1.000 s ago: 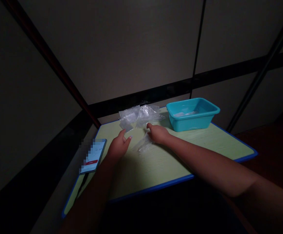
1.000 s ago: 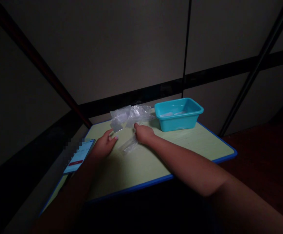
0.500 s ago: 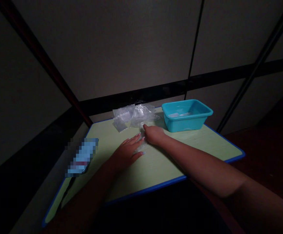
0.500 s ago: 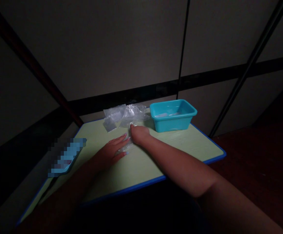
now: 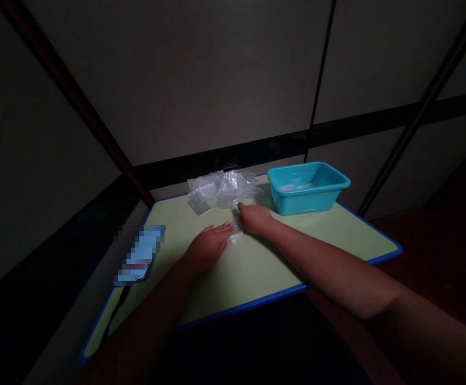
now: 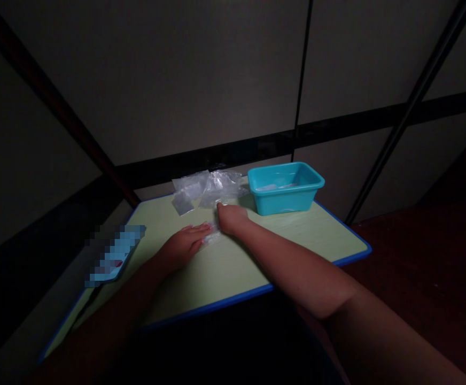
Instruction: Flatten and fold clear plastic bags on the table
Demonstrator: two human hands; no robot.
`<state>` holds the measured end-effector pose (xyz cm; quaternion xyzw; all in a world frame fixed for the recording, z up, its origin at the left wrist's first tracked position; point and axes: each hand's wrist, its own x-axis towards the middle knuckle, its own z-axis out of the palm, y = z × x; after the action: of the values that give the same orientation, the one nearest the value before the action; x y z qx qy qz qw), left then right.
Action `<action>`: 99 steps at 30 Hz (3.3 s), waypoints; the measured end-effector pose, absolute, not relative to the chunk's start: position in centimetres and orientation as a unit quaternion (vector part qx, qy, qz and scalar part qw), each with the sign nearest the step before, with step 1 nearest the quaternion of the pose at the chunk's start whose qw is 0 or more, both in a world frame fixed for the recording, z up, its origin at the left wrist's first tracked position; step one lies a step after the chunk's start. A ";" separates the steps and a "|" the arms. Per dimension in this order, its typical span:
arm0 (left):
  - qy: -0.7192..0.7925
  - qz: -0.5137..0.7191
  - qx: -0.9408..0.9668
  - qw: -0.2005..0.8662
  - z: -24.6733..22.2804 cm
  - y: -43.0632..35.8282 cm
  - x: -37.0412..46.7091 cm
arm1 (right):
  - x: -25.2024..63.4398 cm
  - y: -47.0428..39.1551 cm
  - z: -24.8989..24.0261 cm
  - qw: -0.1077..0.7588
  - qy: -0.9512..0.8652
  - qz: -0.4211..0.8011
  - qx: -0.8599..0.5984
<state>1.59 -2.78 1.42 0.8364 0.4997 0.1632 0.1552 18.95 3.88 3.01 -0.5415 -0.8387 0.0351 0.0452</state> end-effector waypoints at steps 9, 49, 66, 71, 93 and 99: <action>0.501 0.109 0.853 0.096 1.8 -2.4 0.2 | 18.9 3.8 2.7 0.057 -0.846 0.033 -0.530; 0.475 0.137 0.865 0.089 1.5 -2.7 0.1 | 20.8 3.2 5.4 -0.090 -0.934 0.157 -0.307; 0.498 0.140 0.846 0.126 1.7 -2.5 -0.1 | 20.6 4.0 4.1 -0.102 -0.931 0.116 -0.331; 0.497 0.161 0.840 0.148 1.7 -2.5 -0.2 | 20.5 4.2 3.7 -0.079 -0.931 0.134 -0.330; 0.512 0.113 0.836 0.162 2.2 -2.6 -0.3 | 21.2 3.8 5.5 -0.063 -0.940 0.164 -0.292; 0.533 0.080 0.835 0.114 1.7 -2.6 -0.2 | 20.4 3.4 4.5 -0.059 -0.921 0.139 -0.358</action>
<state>-0.17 -2.64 1.65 0.8348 0.5326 0.0803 0.1142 20.36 3.38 4.54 -0.3583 -0.9213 0.1387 -0.0593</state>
